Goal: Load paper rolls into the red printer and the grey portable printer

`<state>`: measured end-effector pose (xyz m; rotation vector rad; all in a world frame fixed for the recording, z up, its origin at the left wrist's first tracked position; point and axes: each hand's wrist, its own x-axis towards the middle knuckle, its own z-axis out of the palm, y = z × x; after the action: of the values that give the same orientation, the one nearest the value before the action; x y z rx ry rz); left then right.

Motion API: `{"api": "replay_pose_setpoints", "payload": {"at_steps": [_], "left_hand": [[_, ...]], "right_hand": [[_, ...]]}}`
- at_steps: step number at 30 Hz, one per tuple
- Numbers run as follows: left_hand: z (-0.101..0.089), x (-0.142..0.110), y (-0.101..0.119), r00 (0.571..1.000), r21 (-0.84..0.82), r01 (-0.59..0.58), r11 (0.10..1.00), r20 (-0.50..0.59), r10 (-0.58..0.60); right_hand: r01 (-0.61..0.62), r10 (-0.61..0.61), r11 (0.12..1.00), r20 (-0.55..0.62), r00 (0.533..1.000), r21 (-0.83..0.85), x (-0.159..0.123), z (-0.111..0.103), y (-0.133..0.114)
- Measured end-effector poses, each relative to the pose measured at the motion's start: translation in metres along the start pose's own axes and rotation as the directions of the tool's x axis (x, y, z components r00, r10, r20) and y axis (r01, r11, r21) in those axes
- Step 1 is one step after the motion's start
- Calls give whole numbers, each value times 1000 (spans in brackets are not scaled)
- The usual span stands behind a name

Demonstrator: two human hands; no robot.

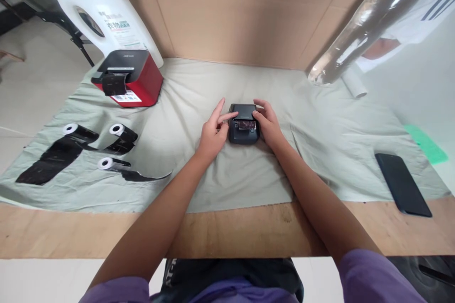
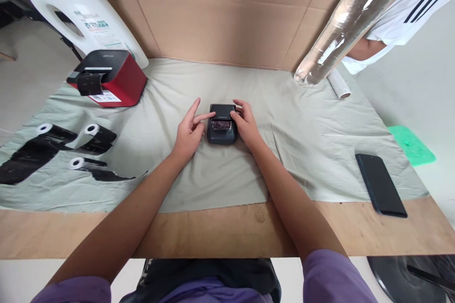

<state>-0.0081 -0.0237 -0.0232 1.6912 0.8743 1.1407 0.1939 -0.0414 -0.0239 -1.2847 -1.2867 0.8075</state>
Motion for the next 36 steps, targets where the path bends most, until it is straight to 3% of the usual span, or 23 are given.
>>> {"api": "replay_pose_setpoints", "payload": {"at_steps": [8, 15, 21, 26, 32, 36], "left_hand": [[0, 2, 5, 998, 116, 24, 993, -52, -18], [-2, 2, 2, 1000, 25, -4, 1000, 6, 4], [-3, 4, 6, 1000, 155, -9, 988, -23, 12], [-4, 4, 5, 999, 79, -35, 996, 34, 32], [-6, 1, 5, 999, 235, -48, 971, 25, 44], [-6, 0, 4, 995, 145, -67, 987, 83, 55]], "right_hand": [[-13, 13, 1000, 11, 1000, -3, 0, -2, -4], [-32, 32, 999, -9, 999, 23, -1, 1, 0], [-12, 12, 1000, -6, 1000, -18, 0, 0, -4], [-21, 19, 999, -42, 999, -32, -1, 1, -3], [39, -43, 995, -41, 998, -94, -3, 5, -5], [-14, 10, 999, -82, 997, -45, -3, 6, -3]]}}
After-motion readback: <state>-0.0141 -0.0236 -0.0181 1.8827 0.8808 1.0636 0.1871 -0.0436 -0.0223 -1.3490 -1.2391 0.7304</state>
